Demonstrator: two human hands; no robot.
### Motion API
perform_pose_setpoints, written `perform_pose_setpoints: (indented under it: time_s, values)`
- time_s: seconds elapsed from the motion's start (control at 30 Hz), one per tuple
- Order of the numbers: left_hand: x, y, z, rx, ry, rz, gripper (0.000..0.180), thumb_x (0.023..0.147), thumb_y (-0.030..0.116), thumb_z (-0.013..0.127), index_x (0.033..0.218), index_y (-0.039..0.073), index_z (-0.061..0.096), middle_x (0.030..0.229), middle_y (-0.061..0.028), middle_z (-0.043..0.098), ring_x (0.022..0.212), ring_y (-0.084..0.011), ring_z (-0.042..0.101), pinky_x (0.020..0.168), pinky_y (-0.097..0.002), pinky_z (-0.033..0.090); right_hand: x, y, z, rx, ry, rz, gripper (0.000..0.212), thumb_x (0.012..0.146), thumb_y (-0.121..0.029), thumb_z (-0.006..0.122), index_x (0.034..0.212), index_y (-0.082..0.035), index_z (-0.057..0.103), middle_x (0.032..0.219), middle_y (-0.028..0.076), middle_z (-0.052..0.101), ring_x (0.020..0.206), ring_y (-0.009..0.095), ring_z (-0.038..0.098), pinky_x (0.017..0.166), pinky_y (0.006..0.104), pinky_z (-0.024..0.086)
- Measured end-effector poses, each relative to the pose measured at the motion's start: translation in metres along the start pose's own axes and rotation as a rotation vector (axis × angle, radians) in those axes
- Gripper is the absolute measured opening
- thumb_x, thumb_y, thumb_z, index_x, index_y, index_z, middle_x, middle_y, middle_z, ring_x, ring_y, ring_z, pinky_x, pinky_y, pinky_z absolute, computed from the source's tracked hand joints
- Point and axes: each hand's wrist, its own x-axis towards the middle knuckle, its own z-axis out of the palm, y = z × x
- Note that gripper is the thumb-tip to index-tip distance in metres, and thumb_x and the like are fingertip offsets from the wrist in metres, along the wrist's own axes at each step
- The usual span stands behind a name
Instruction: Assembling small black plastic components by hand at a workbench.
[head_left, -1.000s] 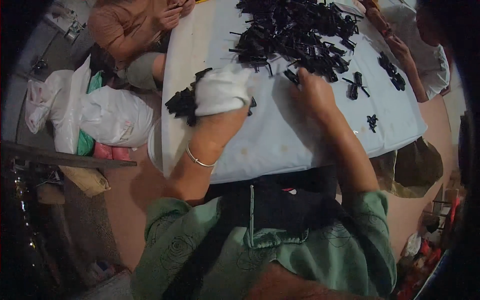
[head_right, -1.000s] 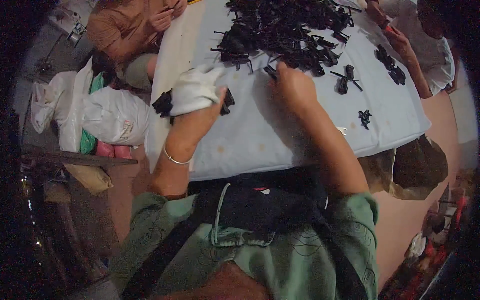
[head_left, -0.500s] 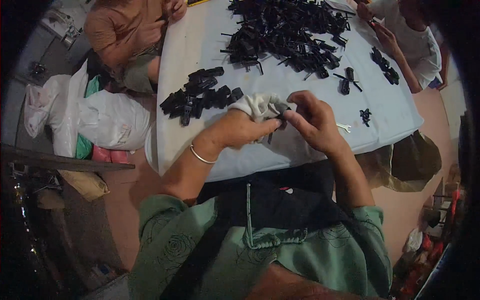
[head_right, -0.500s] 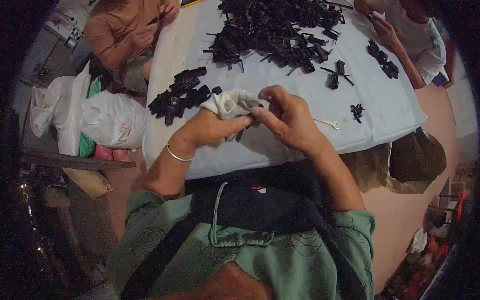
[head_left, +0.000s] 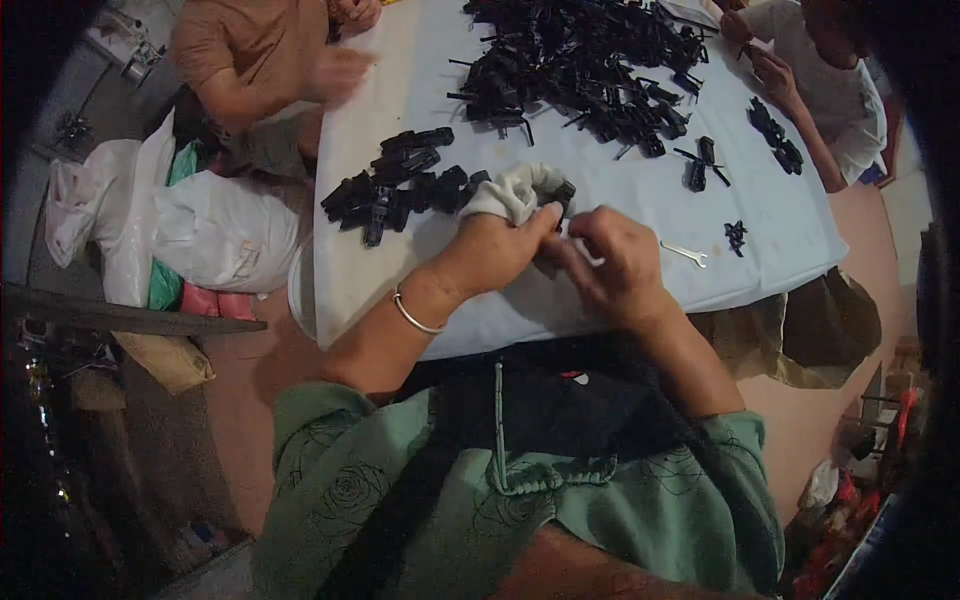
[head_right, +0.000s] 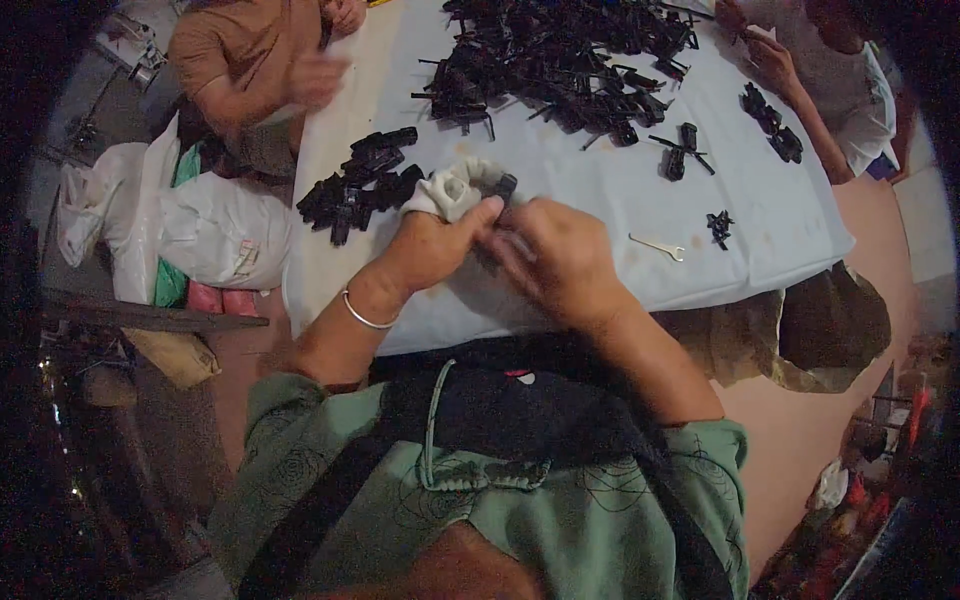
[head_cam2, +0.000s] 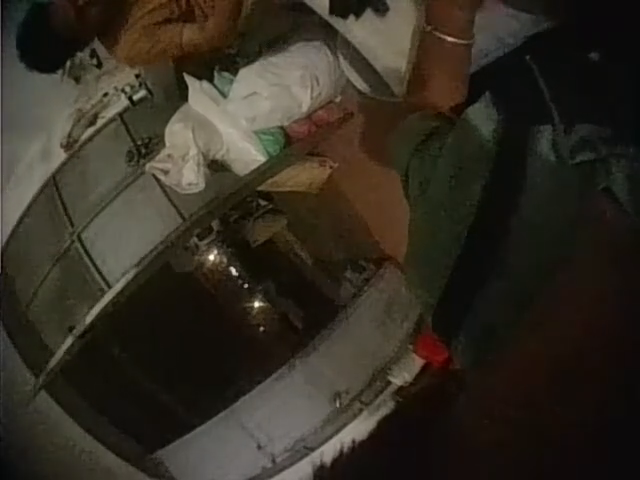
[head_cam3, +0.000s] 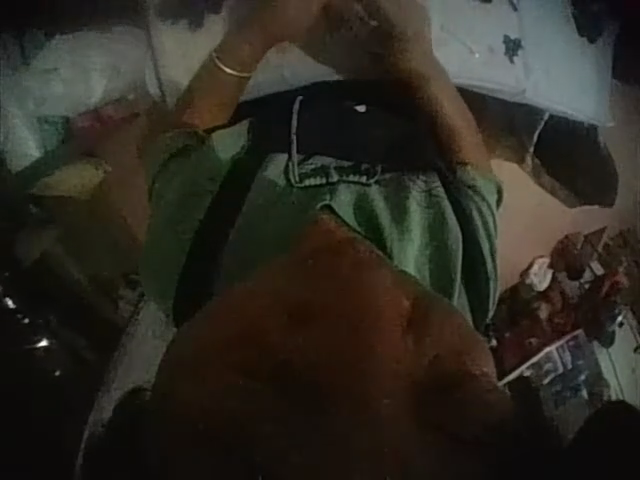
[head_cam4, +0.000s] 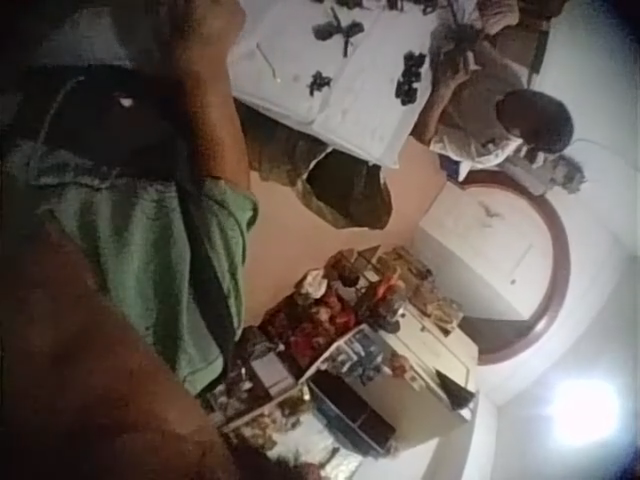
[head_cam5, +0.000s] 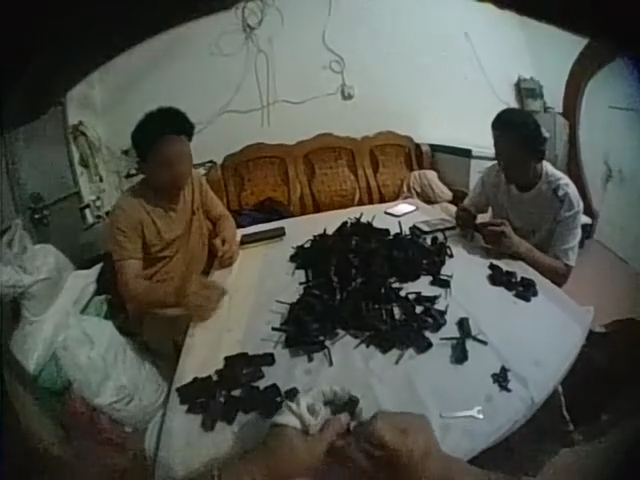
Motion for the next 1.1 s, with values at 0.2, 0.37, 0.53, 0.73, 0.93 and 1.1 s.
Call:
perform_pose_setpoints:
  time_s: [0.2,0.37,0.53,0.73,0.93,1.1]
  values:
    - [-0.005,0.017,-0.002,-0.181,-0.204,-0.112,0.025,0.08,0.003,0.053,0.104,-0.001,0.048,0.078,-0.0035,0.056,0.06,-0.0066,0.053,0.049,-0.0208,0.046,0.003,0.02,0.004,0.396,0.048,0.492,0.016,0.082,-0.013,0.059,0.073,-0.001,0.053,0.059,0.003,0.052,0.053,0.007,0.044,0.049,0.023,0.037]
    - [-0.007,0.016,0.0,-0.011,-0.129,-0.118,0.028,0.082,0.005,0.052,0.108,-0.001,0.046,0.078,-0.0038,0.056,0.057,-0.0064,0.052,0.048,-0.0214,0.045,0.0,0.017,-0.005,0.485,-0.145,0.538,0.018,0.086,-0.014,0.053,0.074,0.0,0.053,0.063,0.001,0.05,0.061,0.006,0.041,0.055,0.0199,0.036]
    - [-0.005,0.001,0.003,0.222,-0.032,0.173,0.019,0.078,0.005,0.054,0.095,-0.003,0.053,0.067,-0.0052,0.056,0.056,-0.0097,0.054,0.053,-0.0247,0.046,-0.001,0.015,0.003,0.271,-0.242,0.558,0.026,0.09,-0.02,0.046,0.078,0.001,0.054,0.067,0.001,0.052,0.065,0.007,0.043,0.058,0.0227,0.038]
    - [-0.005,0.009,0.0,0.251,-0.029,0.195,0.025,0.078,0.006,0.057,0.101,-0.002,0.051,0.08,-0.0053,0.057,0.073,-0.0104,0.054,0.066,-0.0237,0.045,0.0,0.014,-0.002,0.515,-0.196,0.599,0.02,0.088,-0.018,0.049,0.082,0.001,0.054,0.068,-0.001,0.05,0.065,0.007,0.042,0.058,0.0225,0.037]
    - [-0.005,0.0,0.0,0.01,0.019,0.202,0.028,0.08,0.007,0.057,0.106,-0.001,0.047,0.089,-0.0052,0.055,0.081,-0.0097,0.051,0.073,-0.023,0.044,-0.005,0.018,-0.007,0.457,-0.307,0.551,0.015,0.084,-0.012,0.054,0.091,0.001,0.053,0.065,-0.003,0.045,0.061,0.006,0.041,0.053,0.0235,0.037]
    - [-0.002,0.014,-0.008,-0.099,-0.053,0.054,0.027,0.083,0.008,0.055,0.107,0.0,0.046,0.086,-0.0036,0.055,0.075,-0.009,0.051,0.066,-0.0217,0.045,-0.001,0.02,-0.008,0.234,-0.367,0.454,0.014,0.079,-0.007,0.057,0.091,0.001,0.055,0.069,0.007,0.052,0.061,0.016,0.049,0.055,0.0278,0.041]
